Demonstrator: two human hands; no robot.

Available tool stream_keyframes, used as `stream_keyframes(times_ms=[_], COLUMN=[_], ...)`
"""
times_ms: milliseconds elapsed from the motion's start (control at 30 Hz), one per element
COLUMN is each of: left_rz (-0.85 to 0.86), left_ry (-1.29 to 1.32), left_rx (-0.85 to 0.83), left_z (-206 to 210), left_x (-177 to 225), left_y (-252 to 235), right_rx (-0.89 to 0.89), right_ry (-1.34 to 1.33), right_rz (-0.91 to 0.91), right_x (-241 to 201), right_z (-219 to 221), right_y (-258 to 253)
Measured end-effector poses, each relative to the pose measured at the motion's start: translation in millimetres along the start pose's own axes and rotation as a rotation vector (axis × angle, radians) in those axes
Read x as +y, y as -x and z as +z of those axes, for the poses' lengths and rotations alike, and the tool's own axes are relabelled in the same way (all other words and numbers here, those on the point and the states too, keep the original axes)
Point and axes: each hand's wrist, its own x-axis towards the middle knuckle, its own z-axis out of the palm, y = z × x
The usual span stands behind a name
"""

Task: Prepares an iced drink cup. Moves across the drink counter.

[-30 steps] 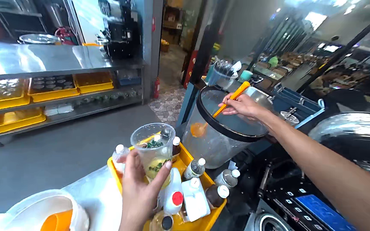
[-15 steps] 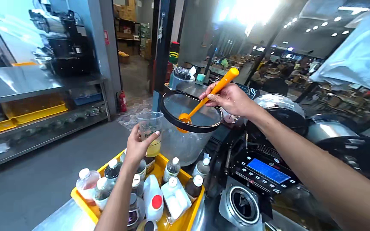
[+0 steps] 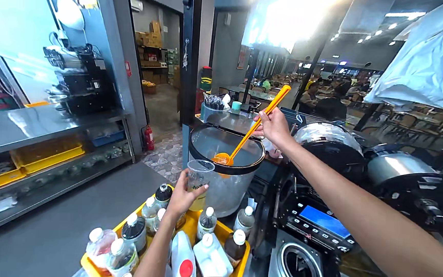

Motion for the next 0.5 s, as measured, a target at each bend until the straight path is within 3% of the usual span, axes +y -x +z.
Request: stream_keyframes(times_ms=[500], left_rz=[0.106], left_ry=[-0.006], left_rx=[-0.05], left_z=[24], left_x=[-2], left_y=[-8], right_rx=[0.08], right_ry=[-0.055], right_rz=[-0.109], right_x=[-34], right_z=[-30], right_y=[-10])
